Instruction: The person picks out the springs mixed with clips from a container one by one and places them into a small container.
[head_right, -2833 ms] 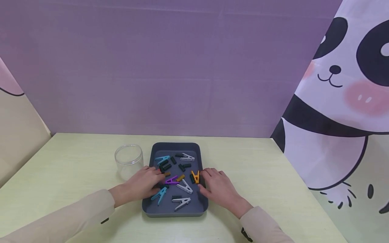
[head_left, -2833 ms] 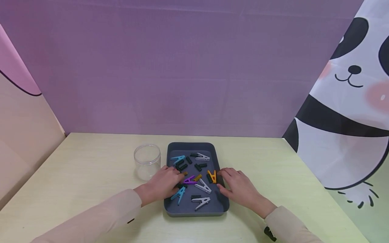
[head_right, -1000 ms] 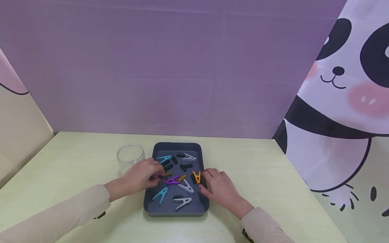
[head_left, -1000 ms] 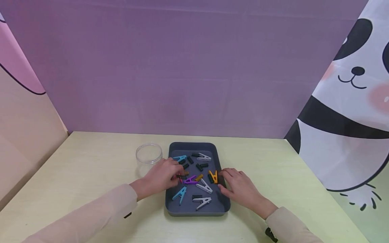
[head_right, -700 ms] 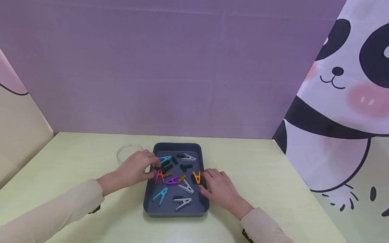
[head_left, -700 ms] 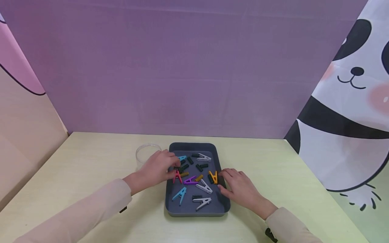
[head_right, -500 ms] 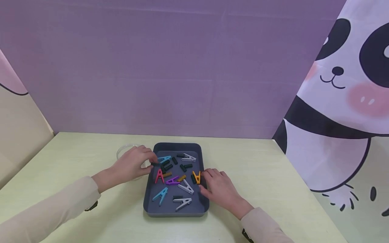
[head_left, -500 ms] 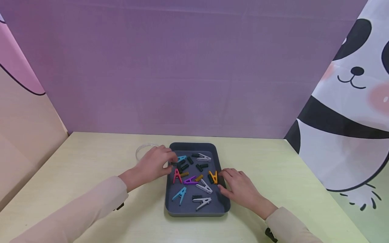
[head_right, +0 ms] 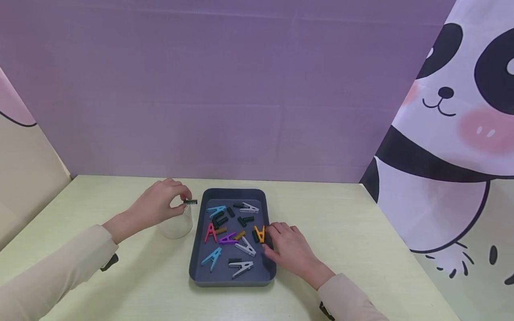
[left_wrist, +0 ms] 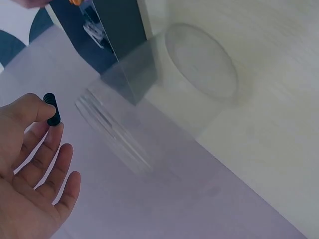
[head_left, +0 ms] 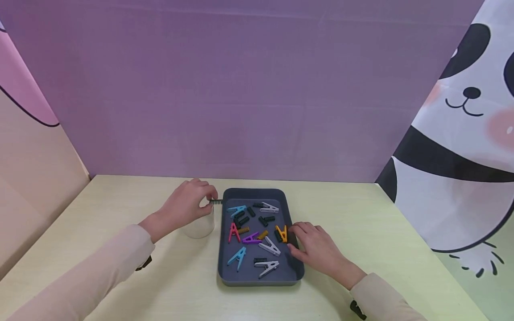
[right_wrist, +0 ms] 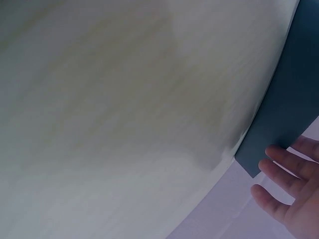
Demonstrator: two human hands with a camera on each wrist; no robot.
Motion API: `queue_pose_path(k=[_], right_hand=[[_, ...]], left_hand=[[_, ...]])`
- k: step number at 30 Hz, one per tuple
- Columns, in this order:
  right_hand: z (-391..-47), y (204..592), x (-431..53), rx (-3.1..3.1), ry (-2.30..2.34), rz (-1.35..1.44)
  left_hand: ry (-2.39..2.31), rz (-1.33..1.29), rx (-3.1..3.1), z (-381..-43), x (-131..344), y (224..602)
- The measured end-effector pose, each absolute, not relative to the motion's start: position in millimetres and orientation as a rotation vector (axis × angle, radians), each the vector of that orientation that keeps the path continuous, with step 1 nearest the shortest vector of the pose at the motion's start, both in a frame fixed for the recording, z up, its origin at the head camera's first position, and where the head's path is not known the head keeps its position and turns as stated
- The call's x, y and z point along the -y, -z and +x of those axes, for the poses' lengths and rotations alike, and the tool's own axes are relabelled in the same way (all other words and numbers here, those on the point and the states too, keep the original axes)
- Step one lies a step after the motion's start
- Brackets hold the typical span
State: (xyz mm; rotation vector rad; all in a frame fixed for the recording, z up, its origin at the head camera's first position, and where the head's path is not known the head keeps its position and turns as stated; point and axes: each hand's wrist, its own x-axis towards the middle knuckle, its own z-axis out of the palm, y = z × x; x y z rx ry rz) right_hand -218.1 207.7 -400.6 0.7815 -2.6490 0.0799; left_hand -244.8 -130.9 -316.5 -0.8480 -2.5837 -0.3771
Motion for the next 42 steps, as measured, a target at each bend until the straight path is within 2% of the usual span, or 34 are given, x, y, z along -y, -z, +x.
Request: queue_pose_path(k=[14,42], right_hand=[[-216.4,400.9,-206.1,2.673,-0.077,0.764],[-216.2,399.9,-206.6,2.653,-0.066,0.779]], left_hand=[[0.351,-0.742,2.638,-255.9,159.8,321.3],[0.305,-0.705,2.707,-268.3,164.5,337.6]])
